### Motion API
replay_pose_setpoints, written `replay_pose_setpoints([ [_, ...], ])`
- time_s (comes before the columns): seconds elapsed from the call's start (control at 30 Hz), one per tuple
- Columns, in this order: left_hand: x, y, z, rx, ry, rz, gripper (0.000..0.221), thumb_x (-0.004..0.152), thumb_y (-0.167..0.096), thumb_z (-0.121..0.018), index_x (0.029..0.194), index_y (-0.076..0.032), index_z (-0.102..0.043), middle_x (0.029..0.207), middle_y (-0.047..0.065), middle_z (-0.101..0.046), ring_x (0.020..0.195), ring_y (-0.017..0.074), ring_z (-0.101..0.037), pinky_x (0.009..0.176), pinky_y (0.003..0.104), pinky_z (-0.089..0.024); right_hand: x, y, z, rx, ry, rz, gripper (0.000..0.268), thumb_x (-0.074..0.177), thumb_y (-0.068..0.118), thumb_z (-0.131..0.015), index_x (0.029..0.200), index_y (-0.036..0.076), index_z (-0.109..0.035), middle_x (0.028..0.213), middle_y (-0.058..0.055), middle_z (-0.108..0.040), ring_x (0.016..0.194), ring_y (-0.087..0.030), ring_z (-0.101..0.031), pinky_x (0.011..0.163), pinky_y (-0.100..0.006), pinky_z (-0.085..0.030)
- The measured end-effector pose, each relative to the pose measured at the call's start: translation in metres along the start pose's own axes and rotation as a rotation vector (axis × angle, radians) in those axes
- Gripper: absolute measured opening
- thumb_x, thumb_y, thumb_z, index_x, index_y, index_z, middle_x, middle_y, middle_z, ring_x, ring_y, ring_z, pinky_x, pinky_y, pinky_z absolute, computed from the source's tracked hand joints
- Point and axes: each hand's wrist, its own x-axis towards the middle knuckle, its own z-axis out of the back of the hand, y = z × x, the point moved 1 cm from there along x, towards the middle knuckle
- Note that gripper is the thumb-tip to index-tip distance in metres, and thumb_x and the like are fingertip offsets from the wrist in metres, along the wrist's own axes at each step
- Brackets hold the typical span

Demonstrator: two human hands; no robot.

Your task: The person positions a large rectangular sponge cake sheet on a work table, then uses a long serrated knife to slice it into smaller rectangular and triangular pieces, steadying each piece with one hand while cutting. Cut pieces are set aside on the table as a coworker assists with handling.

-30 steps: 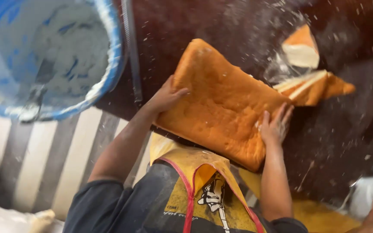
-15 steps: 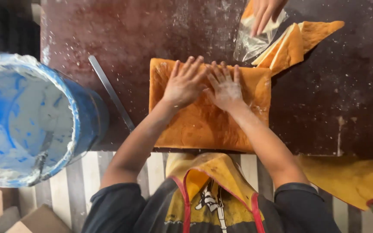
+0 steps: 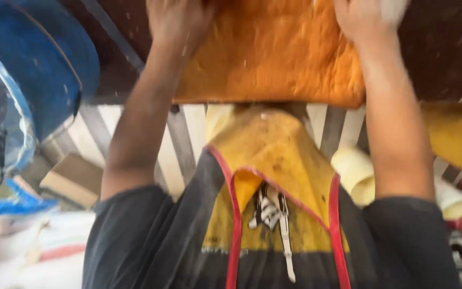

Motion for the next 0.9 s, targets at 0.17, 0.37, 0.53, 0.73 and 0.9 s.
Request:
replay_pose_setpoints([
  [0.17,-0.042,0.018,-0.008,-0.054,-0.376,-0.025,0.076,0.103,-0.052,-0.064,0.163,-0.011,-0.040,0.165,0.026,-0.030,0.152,0.0428,-0.015,0.120,0.066,-0.014,0.040,0.034,0.076,-0.034,0.206,-0.193,0.079,0.110,0.055,-0.050,0.163,0.000,-0.028,0.165,-0.025,-0.022,0.150,-0.045,-0.019,0.116,-0.073,-0.009],
  [0.37,-0.088,-0.050,-0.056,-0.086,-0.271,-0.279,0.084,0.095,-0.064,-0.063,0.161,-0.022,-0.034,0.169,0.014,-0.026,0.159,0.0363,-0.015,0.125,0.065,-0.001,-0.010,0.150,0.097,-0.154,0.746,0.245,0.094,0.094,0.071,-0.042,0.162,0.015,-0.009,0.171,-0.009,0.002,0.158,-0.028,0.000,0.124,-0.058,0.003],
  [0.53,-0.111,-0.055,-0.029,-0.036,-0.090,-0.432,0.095,0.086,-0.064,-0.069,0.161,-0.019,-0.032,0.168,0.015,-0.026,0.156,0.0372,-0.018,0.124,0.063,-0.003,-0.064,0.116,0.086,-0.126,0.468,0.353,0.100,0.088,0.065,-0.060,0.164,0.014,-0.020,0.171,-0.011,-0.015,0.157,-0.028,-0.014,0.125,-0.061,-0.009],
  [0.73,-0.099,-0.059,-0.056,0.283,-0.082,-0.444,0.105,0.079,-0.060,-0.070,0.164,-0.023,-0.021,0.169,0.011,-0.019,0.153,0.0334,-0.013,0.122,0.058,-0.004,-0.118,0.054,0.075,-0.179,0.217,0.299,0.097,0.086,0.053,-0.077,0.166,0.020,-0.032,0.171,-0.010,-0.029,0.159,-0.029,-0.024,0.128,-0.061,-0.014],
  [0.9,-0.126,-0.064,-0.063,0.311,-0.246,-0.270,0.106,0.078,-0.040,-0.080,0.167,-0.018,-0.027,0.171,0.009,-0.028,0.159,0.0269,-0.020,0.127,0.053,-0.008,-0.173,0.009,0.046,0.088,-0.081,0.162,0.094,0.095,0.051,-0.077,0.168,0.018,-0.027,0.175,-0.016,-0.014,0.162,-0.032,-0.016,0.129,-0.061,-0.013],
])
